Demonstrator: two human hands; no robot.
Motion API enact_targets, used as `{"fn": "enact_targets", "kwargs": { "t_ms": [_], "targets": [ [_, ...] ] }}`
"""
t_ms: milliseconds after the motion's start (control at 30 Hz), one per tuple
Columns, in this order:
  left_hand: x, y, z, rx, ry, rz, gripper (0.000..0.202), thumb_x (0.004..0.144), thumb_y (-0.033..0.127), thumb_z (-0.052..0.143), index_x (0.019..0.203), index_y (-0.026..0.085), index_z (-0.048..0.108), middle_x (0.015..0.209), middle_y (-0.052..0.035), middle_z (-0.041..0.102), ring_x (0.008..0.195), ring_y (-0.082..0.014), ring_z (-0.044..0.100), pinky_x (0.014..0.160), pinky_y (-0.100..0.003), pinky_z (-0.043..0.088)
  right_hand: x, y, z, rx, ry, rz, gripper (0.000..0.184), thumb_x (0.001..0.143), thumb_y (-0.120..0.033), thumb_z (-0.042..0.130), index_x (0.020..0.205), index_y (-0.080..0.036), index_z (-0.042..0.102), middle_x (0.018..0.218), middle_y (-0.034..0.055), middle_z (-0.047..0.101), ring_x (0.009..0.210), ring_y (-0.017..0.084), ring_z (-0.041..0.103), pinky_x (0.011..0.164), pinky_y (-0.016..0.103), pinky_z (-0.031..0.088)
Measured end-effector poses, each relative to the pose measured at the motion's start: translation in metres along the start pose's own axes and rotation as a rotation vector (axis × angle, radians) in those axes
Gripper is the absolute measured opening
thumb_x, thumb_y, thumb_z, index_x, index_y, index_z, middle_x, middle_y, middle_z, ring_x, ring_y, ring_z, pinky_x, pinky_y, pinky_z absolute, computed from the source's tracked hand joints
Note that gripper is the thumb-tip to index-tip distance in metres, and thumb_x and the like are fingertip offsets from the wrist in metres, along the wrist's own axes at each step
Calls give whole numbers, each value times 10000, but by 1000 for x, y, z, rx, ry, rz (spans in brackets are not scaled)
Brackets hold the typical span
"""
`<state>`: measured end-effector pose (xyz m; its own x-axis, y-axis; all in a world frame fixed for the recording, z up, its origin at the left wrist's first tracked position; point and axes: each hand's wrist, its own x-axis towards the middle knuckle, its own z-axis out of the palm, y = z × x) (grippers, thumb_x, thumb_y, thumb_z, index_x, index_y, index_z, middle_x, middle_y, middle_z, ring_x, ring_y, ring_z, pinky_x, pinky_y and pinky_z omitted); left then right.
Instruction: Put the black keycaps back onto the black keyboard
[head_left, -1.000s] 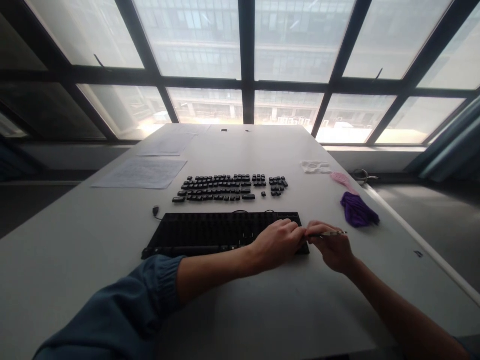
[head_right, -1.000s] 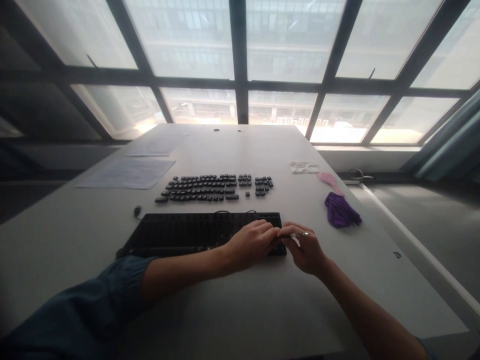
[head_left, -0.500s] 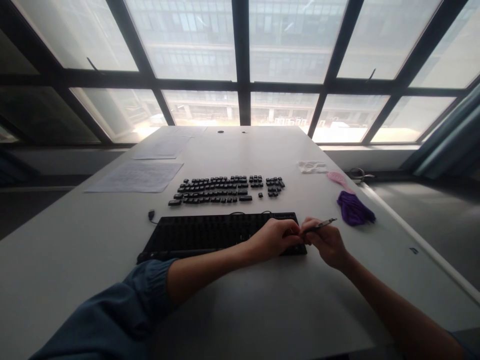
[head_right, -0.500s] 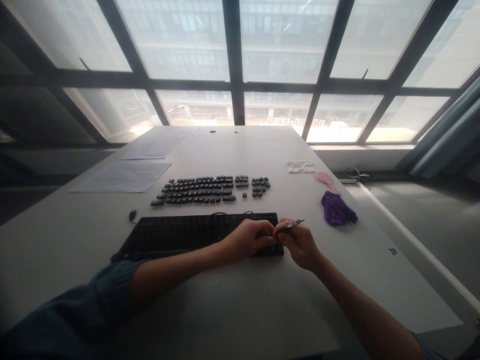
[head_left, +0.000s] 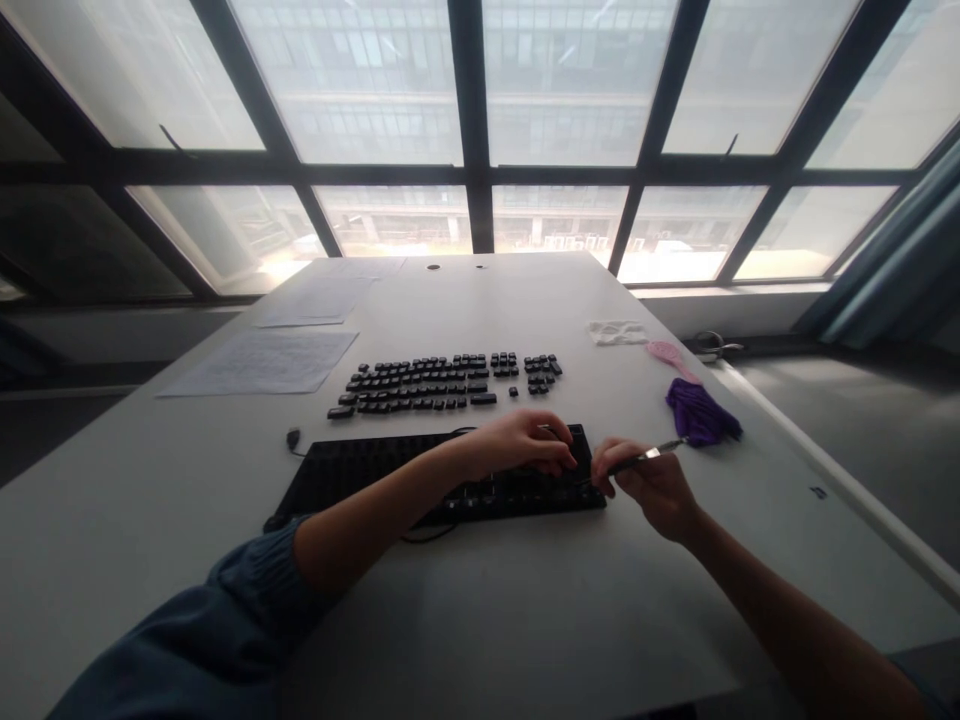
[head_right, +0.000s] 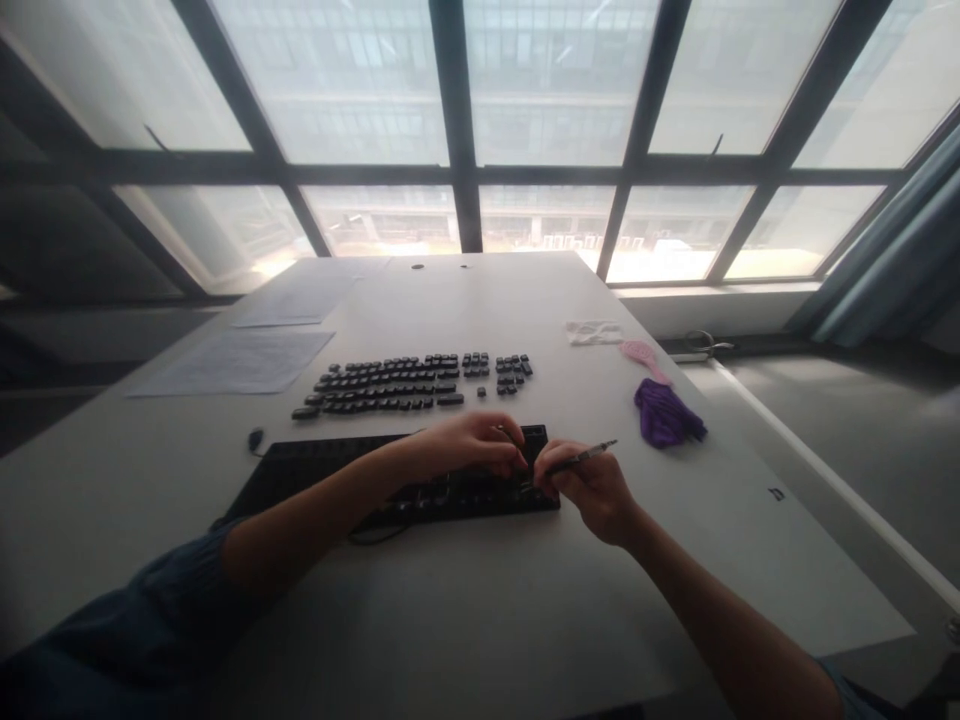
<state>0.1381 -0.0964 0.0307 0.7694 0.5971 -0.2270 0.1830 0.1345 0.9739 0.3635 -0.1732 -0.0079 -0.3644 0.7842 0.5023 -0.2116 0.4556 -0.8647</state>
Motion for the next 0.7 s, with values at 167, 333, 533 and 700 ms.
{"fn": "enact_targets", "kwargs": {
  "t_ms": [167, 333, 533, 700],
  "targets": [
    [39, 26, -38, 775, 573, 261, 155, 795, 223, 750, 929, 150, 721, 923, -76, 736, 887, -205, 676, 873, -340, 511, 3, 4, 0, -26, 45, -20, 146, 974, -235, 558, 981, -190, 697, 868, 60, 600, 649, 144, 552, 565, 295, 433],
    [94, 15, -52, 1180, 614, 222, 177, 773, 195, 743, 947, 175, 771, 965, -82, 738, 908, -223, 676, 857, -309, 514, 3, 10, -4, -80, 65, 7, 151, 976, -256, 558, 962, -181, 688, 852, 52, 606, 645, 138, 544, 566, 286, 424],
    [118, -2, -51, 1284, 600, 174, 182, 752, 216, 767, 927, 165, 761, 919, -109, 740, 938, -274, 669, 880, -375, 502, 4, 8, -8, -86, 105, 6, 165, 977, -282, 557, 955, -180, 685, 845, 52, 611, 654, 145, 546, 571, 291, 422],
    [122, -9, -54, 1329, 589, 154, 141, 729, 185, 770, 868, 161, 774, 953, -125, 735, 999, -297, 648, 925, -399, 484, 5, 6, -8, -95, 119, 24, 171, 974, -296, 560, 955, -181, 685, 837, 49, 612, 648, 142, 540, 569, 290, 422]
  ]
}}
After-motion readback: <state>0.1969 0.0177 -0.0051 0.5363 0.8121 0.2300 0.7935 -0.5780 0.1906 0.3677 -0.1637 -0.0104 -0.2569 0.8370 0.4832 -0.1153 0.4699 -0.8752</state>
